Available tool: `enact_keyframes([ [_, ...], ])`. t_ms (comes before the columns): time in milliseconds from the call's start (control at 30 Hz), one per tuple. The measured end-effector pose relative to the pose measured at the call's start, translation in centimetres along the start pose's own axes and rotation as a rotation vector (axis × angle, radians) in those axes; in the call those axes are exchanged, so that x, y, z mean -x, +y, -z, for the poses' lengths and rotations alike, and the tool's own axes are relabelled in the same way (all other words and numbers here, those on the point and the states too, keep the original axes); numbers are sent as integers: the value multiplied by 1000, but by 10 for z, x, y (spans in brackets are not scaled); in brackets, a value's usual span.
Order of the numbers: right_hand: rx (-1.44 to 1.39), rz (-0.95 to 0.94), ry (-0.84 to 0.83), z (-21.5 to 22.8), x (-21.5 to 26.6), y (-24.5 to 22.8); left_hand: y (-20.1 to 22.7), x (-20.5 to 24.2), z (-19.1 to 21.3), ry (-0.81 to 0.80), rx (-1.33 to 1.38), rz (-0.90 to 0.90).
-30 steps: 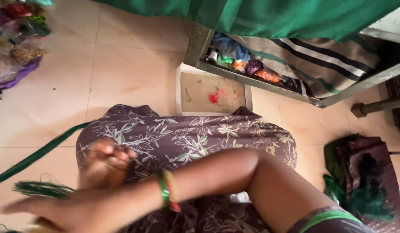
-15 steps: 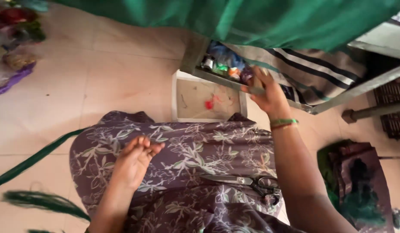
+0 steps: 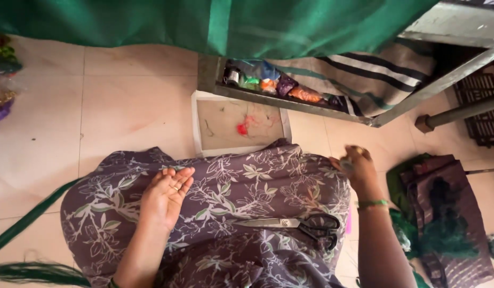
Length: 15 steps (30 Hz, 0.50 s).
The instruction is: Tying green fabric strips and sewing them with gold thread to create decorative tassels.
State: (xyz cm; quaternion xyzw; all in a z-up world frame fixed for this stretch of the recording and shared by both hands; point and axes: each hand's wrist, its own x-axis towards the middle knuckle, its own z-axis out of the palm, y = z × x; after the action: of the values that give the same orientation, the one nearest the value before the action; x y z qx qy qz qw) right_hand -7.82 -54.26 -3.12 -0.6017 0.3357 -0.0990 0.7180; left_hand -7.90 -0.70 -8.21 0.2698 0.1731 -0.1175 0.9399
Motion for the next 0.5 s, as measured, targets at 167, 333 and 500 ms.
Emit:
enact_keyframes([
  [167,14,158,73,16,62,-20,-6,1,-1,-39,-32,5],
  [333,55,379,119,-4,102,-62,-14,-12,15,-33,24,3],
  [500,146,298,75,-7,115,-70,-15,-14,26,-100,94,-19],
])
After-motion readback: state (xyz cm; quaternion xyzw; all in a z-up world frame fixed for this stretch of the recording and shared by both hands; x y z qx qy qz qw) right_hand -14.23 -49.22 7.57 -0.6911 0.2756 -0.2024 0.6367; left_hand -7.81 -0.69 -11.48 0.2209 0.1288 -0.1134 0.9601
